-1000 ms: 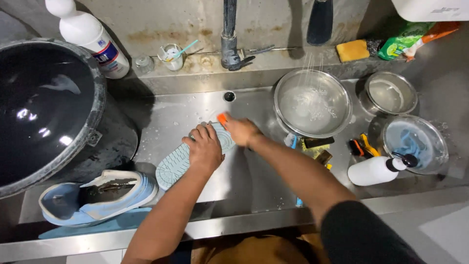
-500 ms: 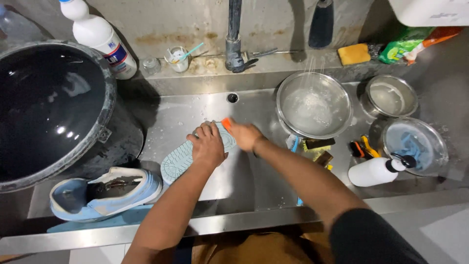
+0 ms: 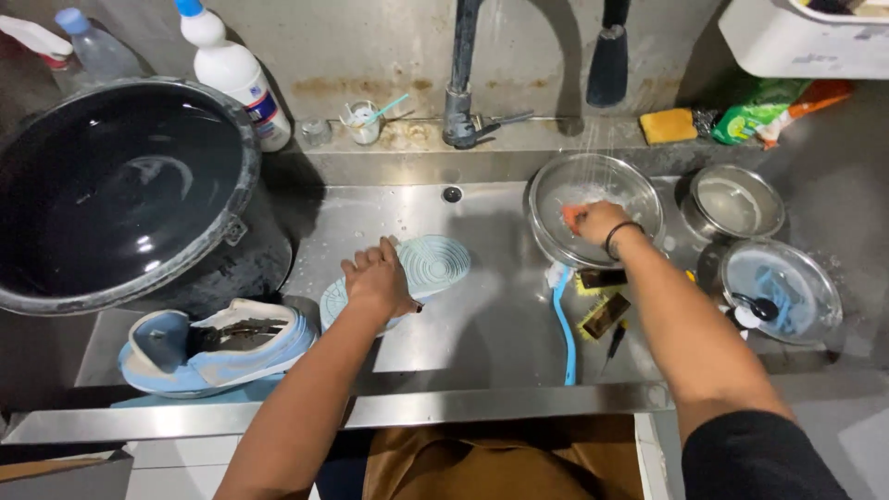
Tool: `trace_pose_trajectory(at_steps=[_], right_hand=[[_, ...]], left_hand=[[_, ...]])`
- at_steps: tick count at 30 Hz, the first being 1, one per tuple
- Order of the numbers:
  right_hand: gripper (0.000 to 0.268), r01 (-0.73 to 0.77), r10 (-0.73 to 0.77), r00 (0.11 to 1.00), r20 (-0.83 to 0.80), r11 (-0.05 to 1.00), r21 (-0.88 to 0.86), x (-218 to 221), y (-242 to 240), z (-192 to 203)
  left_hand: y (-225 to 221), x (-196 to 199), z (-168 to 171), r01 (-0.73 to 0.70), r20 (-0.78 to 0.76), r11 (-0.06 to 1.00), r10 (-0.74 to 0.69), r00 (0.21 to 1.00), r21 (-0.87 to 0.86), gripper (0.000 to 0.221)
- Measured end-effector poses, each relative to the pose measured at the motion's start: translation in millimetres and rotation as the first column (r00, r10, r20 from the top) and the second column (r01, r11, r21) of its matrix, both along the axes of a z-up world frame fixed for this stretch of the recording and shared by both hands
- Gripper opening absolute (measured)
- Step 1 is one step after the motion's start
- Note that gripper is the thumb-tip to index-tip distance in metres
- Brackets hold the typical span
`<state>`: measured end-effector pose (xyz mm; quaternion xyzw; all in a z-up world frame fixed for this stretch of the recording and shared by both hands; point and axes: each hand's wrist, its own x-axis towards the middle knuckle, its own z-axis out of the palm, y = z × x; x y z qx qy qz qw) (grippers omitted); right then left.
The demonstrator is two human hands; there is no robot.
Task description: Scrubbing the sole of a light blue sneaker with a brush and water in a stainless steel sink.
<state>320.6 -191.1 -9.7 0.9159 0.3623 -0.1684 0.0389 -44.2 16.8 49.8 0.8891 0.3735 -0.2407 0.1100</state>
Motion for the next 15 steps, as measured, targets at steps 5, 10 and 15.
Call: trace_pose_trajectory(at_steps=[5,10,15], right_hand=[[0.042,0.067,0.061,0.953,-0.297,0.914,0.4,-135,51,52],[0.054,-0.11,0.23,0.906,-0.355,0.939,0.327,-182,92,2],[0.06,-0.112,0.217,0.851,-0.478,0.965,0.239,-201,115,50]], left_hand=[[-6,-1,15,0.033,0.073,0.999,-0.033,0.997,0.001,0.112],[4,2,-16,0.112,0.135,0.991,-0.121,0.983,0.071,0.116],[13,5,-29,0.095,0.141,0.991,-0.108,0.984,0.096,0.117]])
